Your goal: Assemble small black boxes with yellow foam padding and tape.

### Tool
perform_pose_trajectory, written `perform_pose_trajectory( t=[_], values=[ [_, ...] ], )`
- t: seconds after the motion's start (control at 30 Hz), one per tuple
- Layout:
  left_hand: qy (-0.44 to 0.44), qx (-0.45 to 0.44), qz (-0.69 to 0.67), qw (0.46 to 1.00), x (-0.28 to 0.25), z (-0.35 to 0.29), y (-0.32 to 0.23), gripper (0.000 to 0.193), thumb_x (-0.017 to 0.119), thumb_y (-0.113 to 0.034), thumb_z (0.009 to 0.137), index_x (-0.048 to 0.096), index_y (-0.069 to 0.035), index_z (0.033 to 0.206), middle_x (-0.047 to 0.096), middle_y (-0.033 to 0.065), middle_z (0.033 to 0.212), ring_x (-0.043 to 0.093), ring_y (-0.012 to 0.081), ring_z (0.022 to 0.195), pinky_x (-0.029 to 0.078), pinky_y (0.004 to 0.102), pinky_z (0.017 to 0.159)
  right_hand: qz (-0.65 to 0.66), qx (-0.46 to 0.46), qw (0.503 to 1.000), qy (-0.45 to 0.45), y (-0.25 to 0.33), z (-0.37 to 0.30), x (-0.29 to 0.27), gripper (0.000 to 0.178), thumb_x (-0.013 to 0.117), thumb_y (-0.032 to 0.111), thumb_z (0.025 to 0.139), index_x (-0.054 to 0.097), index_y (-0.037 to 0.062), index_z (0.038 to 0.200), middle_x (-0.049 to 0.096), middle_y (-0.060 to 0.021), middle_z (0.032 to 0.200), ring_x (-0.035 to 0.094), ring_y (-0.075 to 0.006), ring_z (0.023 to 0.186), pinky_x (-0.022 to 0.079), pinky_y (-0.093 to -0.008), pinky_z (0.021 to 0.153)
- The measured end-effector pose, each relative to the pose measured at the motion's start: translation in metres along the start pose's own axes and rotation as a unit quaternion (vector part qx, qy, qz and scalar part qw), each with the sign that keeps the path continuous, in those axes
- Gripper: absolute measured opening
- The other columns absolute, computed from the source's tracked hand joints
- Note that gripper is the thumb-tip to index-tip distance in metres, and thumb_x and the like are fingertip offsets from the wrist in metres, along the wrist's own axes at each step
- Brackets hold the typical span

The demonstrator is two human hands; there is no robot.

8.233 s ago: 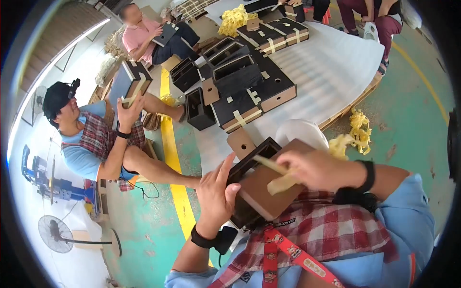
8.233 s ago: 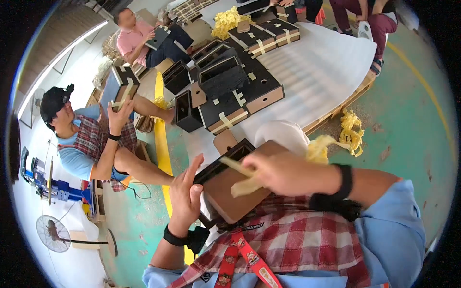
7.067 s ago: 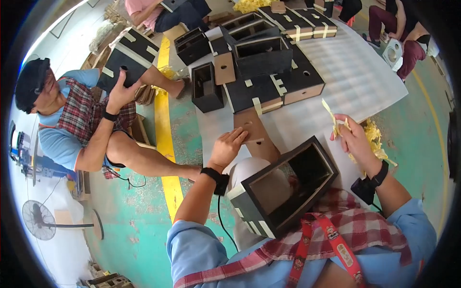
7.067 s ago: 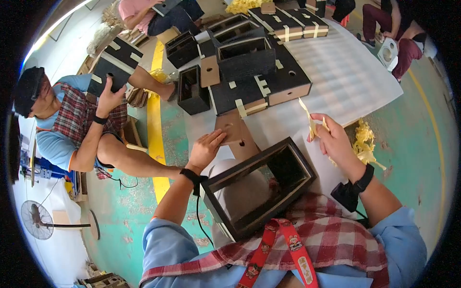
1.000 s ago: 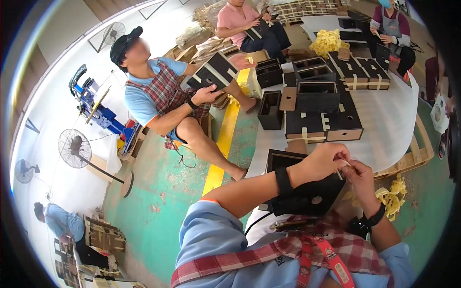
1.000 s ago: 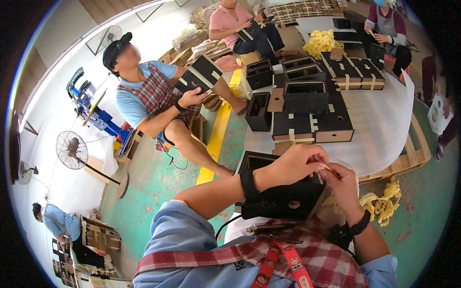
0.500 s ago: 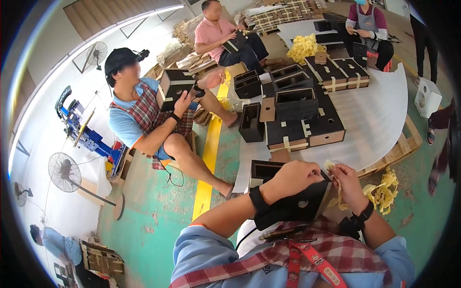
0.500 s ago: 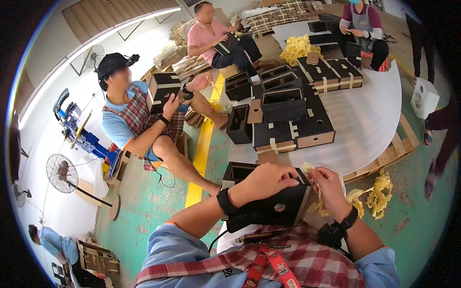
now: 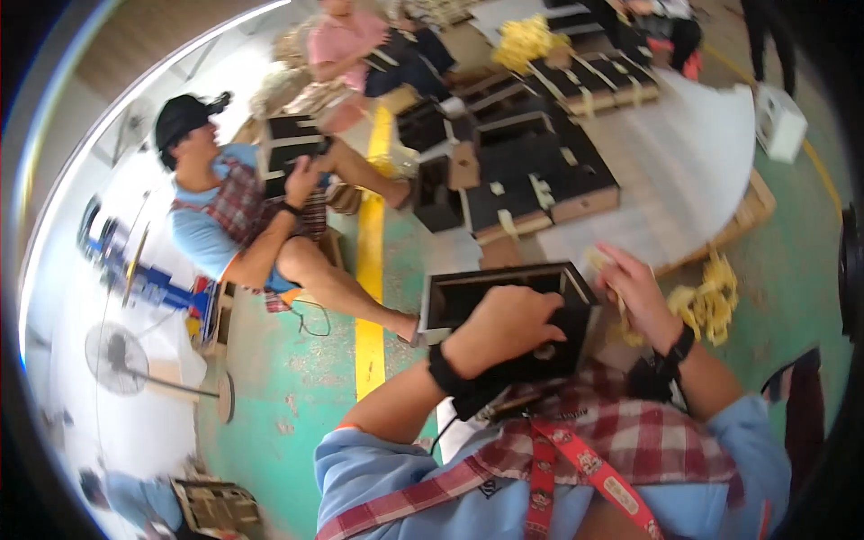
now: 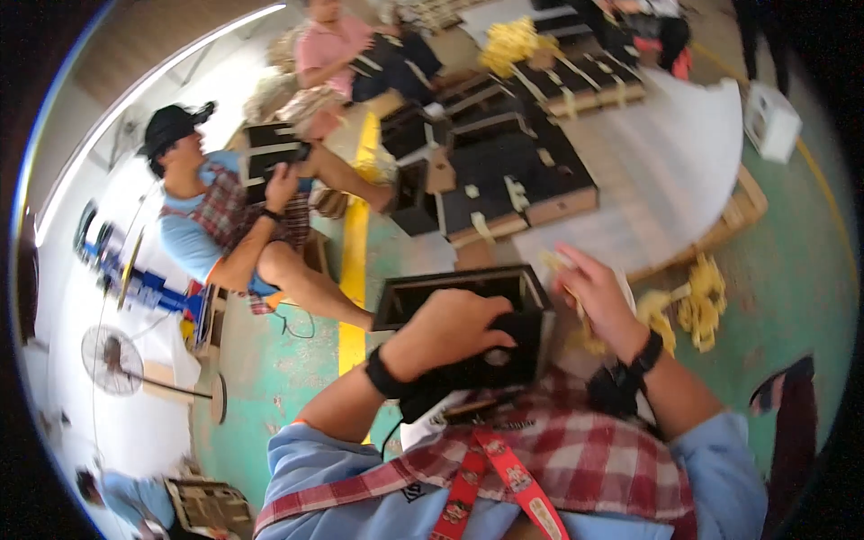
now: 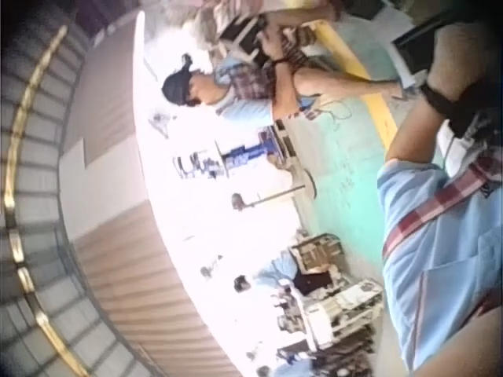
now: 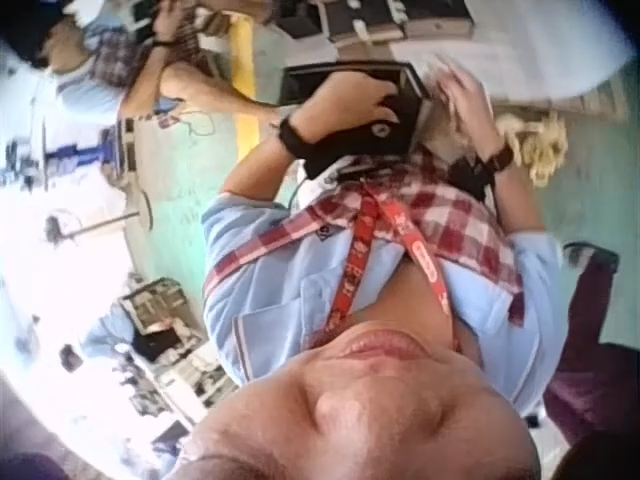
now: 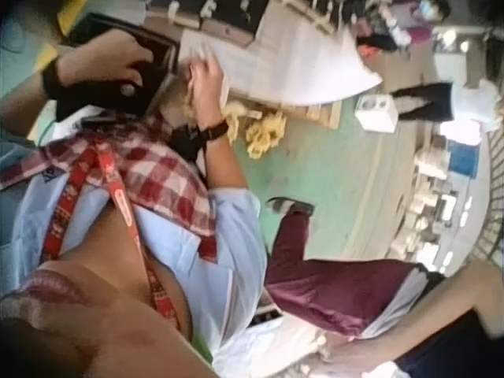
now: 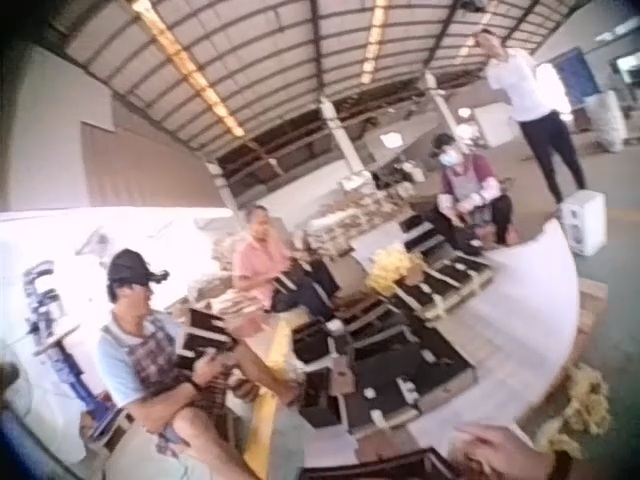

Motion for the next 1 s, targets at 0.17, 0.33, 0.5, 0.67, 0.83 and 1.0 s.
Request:
perform_pose_trajectory(
  t=[0.17, 0.33, 0.5, 0.67, 0.83, 1.0],
  values=[
    [0.025, -0.021, -0.048, 0.998, 0.000, -0.039, -0.002, 0.034, 0.061, -0.037, 0.078, 0.058, -0.006, 0.093, 0.059, 0.0160, 0.071, 0.058, 0.0359, 0.069, 0.045, 0.0423, 0.058, 0.019, 0.051, 0.998, 0.011, -0.002, 0.003, -0.003, 0.021, 0.051, 0.018, 0.090, 0.058, 0.0025, 0.103, 0.057, -0.0011, 0.074, 0.047, -0.0046, 0.058, 0.038, -0.0186, 0.052],
    [0.007, -0.042, -0.070, 0.997, 0.001, -0.060, -0.008, 0.029, 0.063, -0.032, 0.078, 0.058, -0.004, 0.085, 0.055, 0.0178, 0.066, 0.055, 0.0356, 0.063, 0.042, 0.0402, 0.053, 0.028, 0.018, 0.999, 0.026, -0.005, 0.001, 0.001, 0.019, 0.054, 0.019, 0.090, 0.059, 0.0028, 0.097, 0.058, -0.0006, 0.077, 0.050, -0.0047, 0.057, 0.039, -0.0188, 0.052],
    [-0.056, -0.068, -0.083, 0.993, -0.021, -0.079, 0.008, 0.023, 0.066, -0.021, 0.077, 0.058, -0.001, 0.084, 0.052, 0.0151, 0.059, 0.052, 0.0288, 0.052, 0.041, 0.0337, 0.050, 0.034, 0.020, 0.999, 0.028, -0.010, 0.003, 0.003, 0.016, 0.053, 0.017, 0.090, 0.059, 0.0027, 0.094, 0.058, -0.0006, 0.075, 0.052, -0.0052, 0.058, 0.040, -0.0193, 0.052],
    [-0.132, -0.143, -0.210, 0.958, -0.044, -0.093, 0.036, 0.023, 0.067, -0.015, 0.076, 0.059, 0.003, 0.088, 0.053, 0.0147, 0.063, 0.050, 0.0213, 0.056, 0.041, 0.0306, 0.053, 0.060, 0.024, 0.997, 0.034, -0.006, 0.008, -0.004, 0.017, 0.052, 0.019, 0.091, 0.058, 0.0033, 0.092, 0.059, -0.0015, 0.074, 0.053, -0.0068, 0.058, 0.042, -0.0218, 0.050],
    [-0.236, -0.083, -0.224, 0.942, -0.047, -0.091, 0.031, 0.030, 0.070, -0.023, 0.074, 0.059, 0.003, 0.085, 0.058, 0.0176, 0.068, 0.058, 0.0321, 0.062, 0.045, 0.0347, 0.057, 0.009, -0.120, 0.993, 0.013, -0.008, 0.011, -0.023, 0.020, 0.051, 0.022, 0.091, 0.056, 0.0031, 0.094, 0.063, -0.0062, 0.084, 0.053, -0.0104, 0.058, 0.045, -0.0240, 0.052],
    [-0.045, -0.253, -0.281, 0.925, 0.004, -0.083, 0.043, 0.028, 0.063, -0.010, 0.076, 0.057, -0.001, 0.102, 0.059, 0.0166, 0.091, 0.057, 0.0238, 0.084, 0.045, 0.0353, 0.074, 0.105, -0.015, 0.993, -0.047, -0.001, 0.020, -0.015, 0.026, 0.050, 0.025, 0.090, 0.055, 0.0007, 0.096, 0.064, -0.0067, 0.093, 0.051, -0.0085, 0.063, 0.044, -0.0245, 0.056]
  ],
)
Point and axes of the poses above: each hand's wrist, its own z-axis towards the middle knuckle, its own x-axis out of the palm, y = z × x, the point moved 7 cm from there along z, towards the middle knuckle
